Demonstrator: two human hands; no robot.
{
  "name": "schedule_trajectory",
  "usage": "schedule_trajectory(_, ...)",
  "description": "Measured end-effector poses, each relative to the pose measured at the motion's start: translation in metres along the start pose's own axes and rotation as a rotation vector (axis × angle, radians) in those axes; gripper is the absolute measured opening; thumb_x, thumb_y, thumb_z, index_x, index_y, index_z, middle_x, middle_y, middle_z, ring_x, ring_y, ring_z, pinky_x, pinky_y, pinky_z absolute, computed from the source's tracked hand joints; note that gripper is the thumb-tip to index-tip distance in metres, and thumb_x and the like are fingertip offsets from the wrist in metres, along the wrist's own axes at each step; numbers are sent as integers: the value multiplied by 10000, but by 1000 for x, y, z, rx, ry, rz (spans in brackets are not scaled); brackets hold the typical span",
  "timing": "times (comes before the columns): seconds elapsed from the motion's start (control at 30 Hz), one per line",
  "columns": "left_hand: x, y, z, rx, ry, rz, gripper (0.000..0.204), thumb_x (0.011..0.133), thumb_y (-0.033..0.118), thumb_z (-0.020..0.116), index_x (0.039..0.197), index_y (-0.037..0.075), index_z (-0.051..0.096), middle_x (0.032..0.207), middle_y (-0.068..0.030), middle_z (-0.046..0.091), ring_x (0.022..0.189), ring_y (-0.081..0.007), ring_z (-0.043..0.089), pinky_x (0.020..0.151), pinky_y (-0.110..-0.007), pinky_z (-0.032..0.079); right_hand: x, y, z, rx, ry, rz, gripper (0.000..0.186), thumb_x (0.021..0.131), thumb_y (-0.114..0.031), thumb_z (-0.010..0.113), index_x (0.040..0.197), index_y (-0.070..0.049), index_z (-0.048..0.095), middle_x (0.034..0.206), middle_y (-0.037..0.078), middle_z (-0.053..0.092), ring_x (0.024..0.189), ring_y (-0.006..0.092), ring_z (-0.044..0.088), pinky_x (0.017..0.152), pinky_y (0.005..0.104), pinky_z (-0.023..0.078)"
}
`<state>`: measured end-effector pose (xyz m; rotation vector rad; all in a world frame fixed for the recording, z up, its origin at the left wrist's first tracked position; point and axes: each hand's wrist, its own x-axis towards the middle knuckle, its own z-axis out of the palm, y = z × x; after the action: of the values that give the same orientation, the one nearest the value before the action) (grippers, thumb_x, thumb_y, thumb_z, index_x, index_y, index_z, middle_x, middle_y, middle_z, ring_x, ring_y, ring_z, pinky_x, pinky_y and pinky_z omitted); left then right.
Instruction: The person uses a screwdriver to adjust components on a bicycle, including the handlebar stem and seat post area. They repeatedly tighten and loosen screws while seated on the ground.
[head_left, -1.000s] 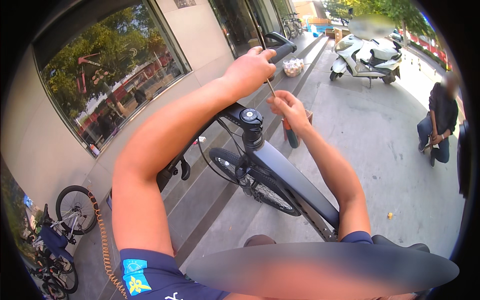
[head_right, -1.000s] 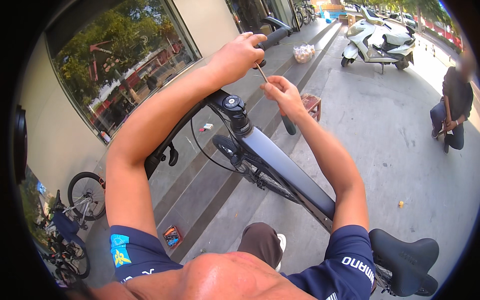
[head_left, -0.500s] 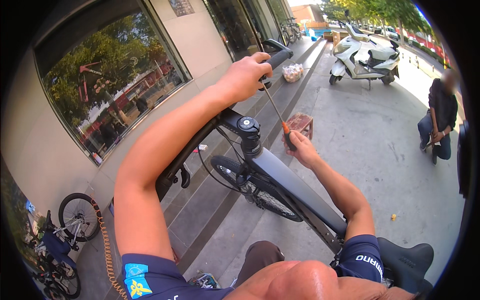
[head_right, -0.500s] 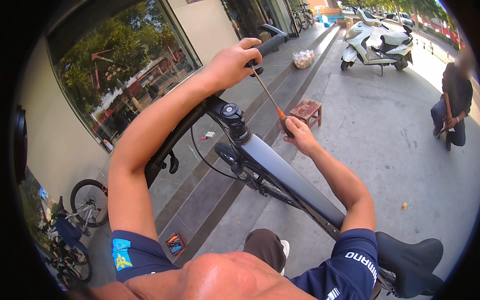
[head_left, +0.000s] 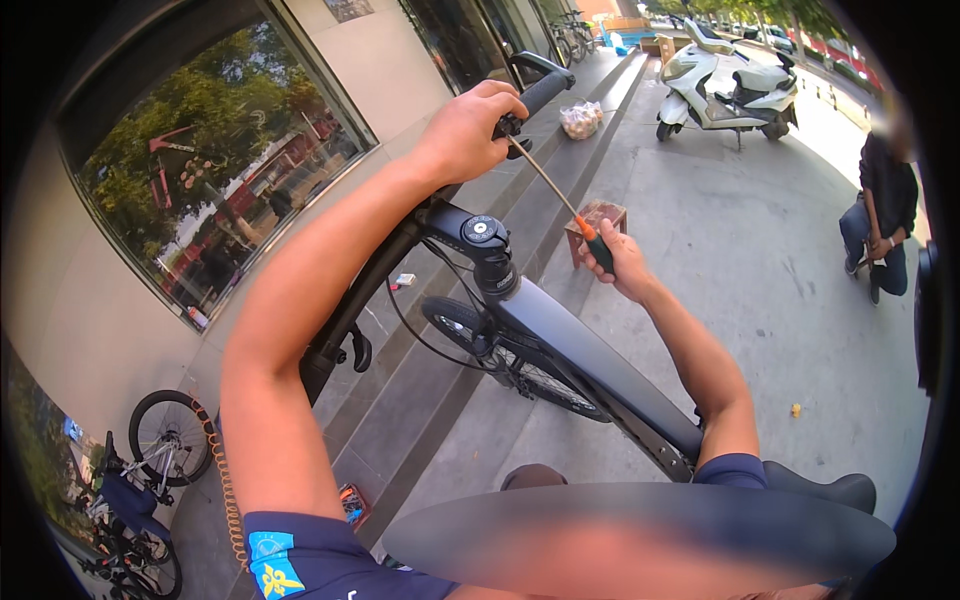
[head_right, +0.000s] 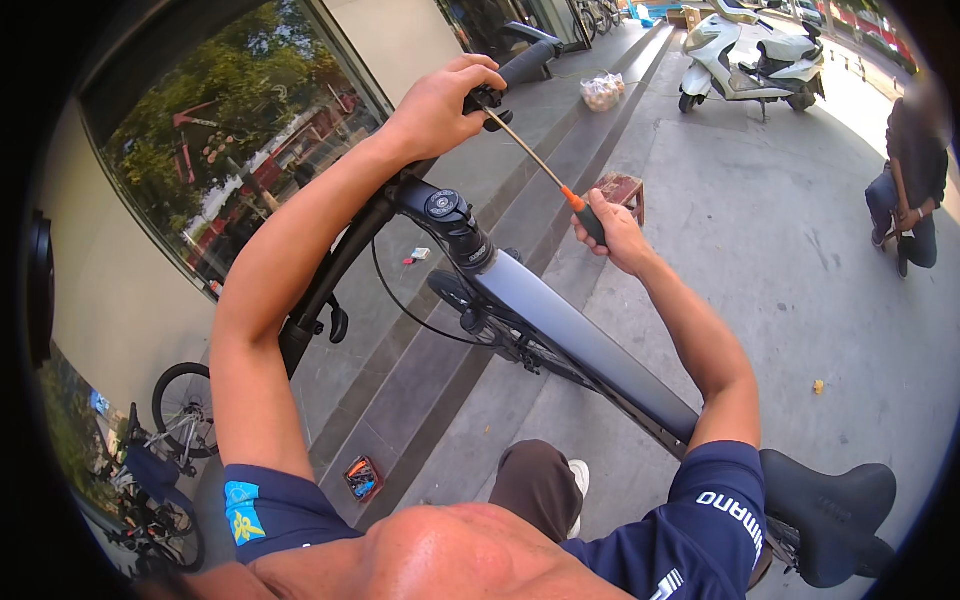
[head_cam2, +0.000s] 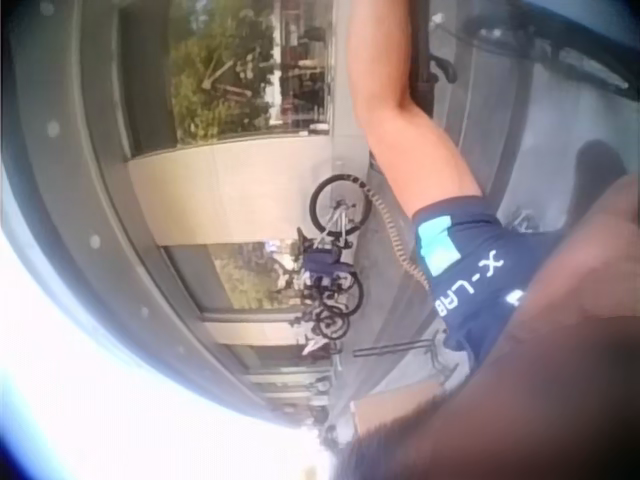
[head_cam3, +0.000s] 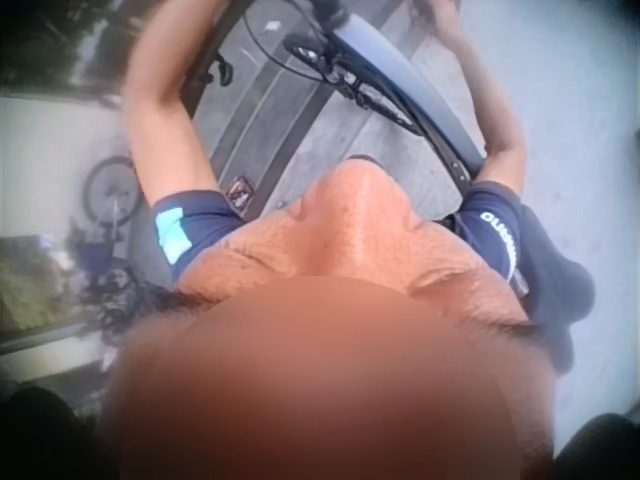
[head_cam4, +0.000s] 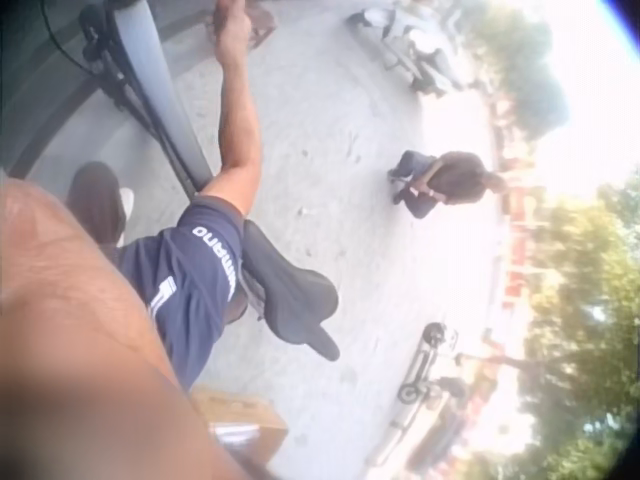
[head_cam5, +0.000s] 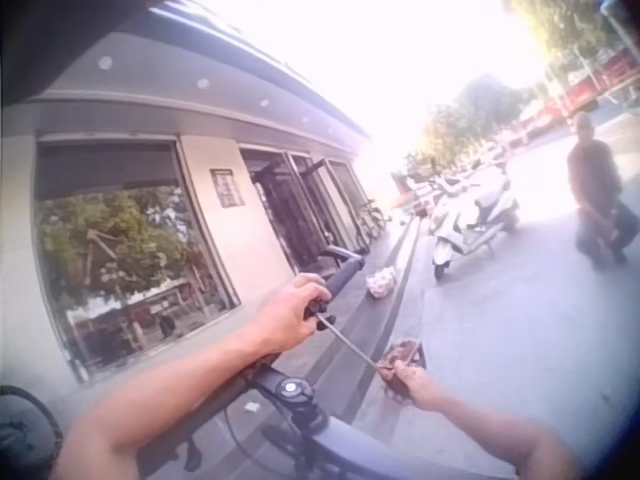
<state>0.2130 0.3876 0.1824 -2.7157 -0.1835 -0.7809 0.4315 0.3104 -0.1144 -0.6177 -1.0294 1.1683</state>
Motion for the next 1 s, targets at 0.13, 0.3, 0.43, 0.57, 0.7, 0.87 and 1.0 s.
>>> schedule_trajectory(0.13,0,-1,0,7,22,26,376,804,3,706,1175,68,714,1376,-127,639,1175,-354,675,997,-415,568,-1,-7,-6,-193,-31,-182,541,1071,-592,565,1098,-52,594,881,31,620,699,91,545,573,250,441)
schedule_trajectory(0.3,-1,-3,3,21,13,-3,384,815,-3,691,1190,73,711,1396,-115,638,1196,-349,667,1008,-418,561,-9,-13,-5,-122,-24,60,407,1059,-448,666,1143,-61,571,917,25,615,770,97,571,683,276,489)
schedule_trajectory(0.43,-1,-3,4,32,32,14,379,822,-3,684,1193,72,710,1410,-107,636,1213,-348,660,1008,-419,561,-14,-12,0,6,-121,32,432,1074,-483,612,1181,-65,578,911,52,650,737,114,586,640,275,469)
schedule_trajectory(0.57,-1,-2,3,42,16,5,393,821,-7,694,1206,70,702,1413,-113,636,1223,-355,656,1021,-419,553,-11,-10,0,-289,-85,-139,458,1079,-505,593,1204,-64,582,954,29,628,710,94,554,613,264,448)
schedule_trajectory(0.7,-1,0,1,48,27,27,400,814,-11,692,1207,63,700,1407,-116,639,1219,-360,656,1017,-422,555,-15,-12,-3,38,-135,103,435,1077,-482,617,1178,-59,602,903,26,638,710,94,561,666,271,469)
schedule_trajectory(0.87,-1,0,1,33,13,13,401,818,-10,691,1212,63,698,1408,-115,638,1222,-360,654,1018,-424,553,-12,-8,11,-289,6,-168,541,1094,-573,521,1187,-50,622,863,8,631,637,68,514,542,249,426)
schedule_trajectory(1.0,-1,0,1,60,11,19,401,823,-11,692,1218,63,698,1421,-111,632,1217,-361,656,1020,-426,553,-18,-21,8,-7,-143,109,478,1054,-525,639,1151,-58,608,895,10,634,714,74,546,593,248,449)
